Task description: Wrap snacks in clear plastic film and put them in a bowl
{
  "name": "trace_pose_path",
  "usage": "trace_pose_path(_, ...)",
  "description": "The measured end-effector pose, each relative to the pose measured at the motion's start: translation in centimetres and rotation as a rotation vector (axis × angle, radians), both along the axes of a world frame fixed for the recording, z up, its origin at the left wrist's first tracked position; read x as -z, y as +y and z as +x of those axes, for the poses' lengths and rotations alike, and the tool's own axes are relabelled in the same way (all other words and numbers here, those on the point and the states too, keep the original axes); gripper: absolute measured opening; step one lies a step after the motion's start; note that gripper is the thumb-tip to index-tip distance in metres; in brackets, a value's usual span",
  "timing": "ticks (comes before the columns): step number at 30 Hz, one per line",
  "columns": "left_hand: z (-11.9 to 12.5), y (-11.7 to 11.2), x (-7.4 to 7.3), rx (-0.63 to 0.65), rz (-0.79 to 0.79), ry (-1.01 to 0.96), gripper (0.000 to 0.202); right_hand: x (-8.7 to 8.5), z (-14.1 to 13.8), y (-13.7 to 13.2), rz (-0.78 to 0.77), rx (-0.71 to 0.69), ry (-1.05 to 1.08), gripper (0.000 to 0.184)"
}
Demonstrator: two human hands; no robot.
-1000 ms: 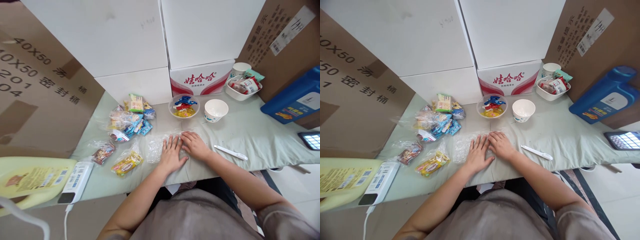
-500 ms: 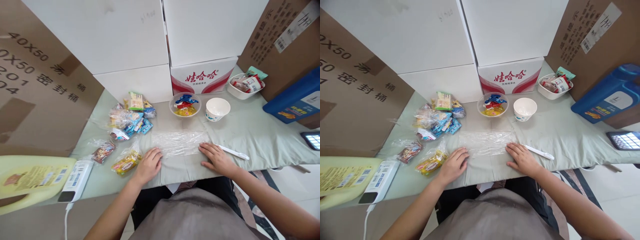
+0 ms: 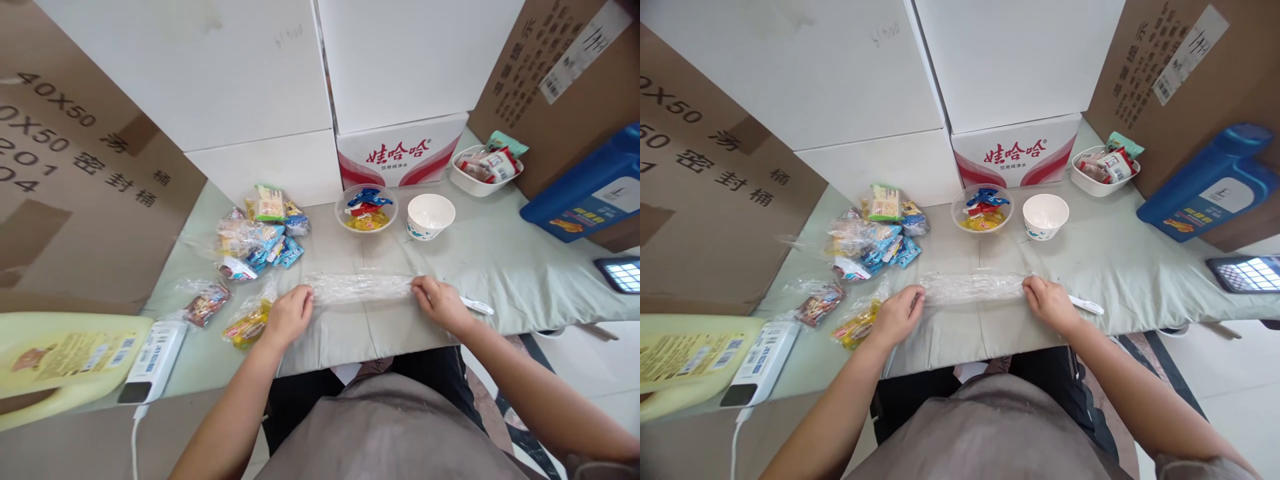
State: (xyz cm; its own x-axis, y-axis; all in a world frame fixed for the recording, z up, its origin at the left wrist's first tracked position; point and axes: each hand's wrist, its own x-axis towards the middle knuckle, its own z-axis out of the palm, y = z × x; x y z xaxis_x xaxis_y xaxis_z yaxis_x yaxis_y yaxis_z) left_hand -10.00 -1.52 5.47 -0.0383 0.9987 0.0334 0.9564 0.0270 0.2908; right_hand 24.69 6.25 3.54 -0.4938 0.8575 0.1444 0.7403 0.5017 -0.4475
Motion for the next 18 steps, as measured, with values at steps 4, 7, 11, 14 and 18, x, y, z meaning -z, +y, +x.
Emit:
trace_pose_path(4, 0.9, 2.9, 0.3, -0.143, -0.05, 0.055, 0.025, 0.3, -2.2, 1.6, -0.037, 0.23, -0.146, 0.025)
trace_pose_path(7, 1.6, 4.3, 1.1, -0.206, -0.078, 0.123, 0.027, 0.7, -3.6, 2.4, -0.012, 0.298, -0.269, 0.026)
trace_pose_path(11, 1.8, 4.5, 2.0, -0.234, -0.037, 0.185, 0.03, 1.0, -3.9, 2.6, 0.017, 0.316, -0.33, 0.028)
trace_pose_path(14, 2.2, 3.9, 1.8, -0.228, 0.148, 0.219, 0.032, 0.3, -3.7, 2.2, 0.178, 0.29, -0.256, 0.027)
trace_pose_path(18, 4.9, 3.0, 1.2, -0.005, 0.381, 0.204, 0.037, -0.2, -5.2, 1.0, 0.436, 0.022, -0.108, 0.039)
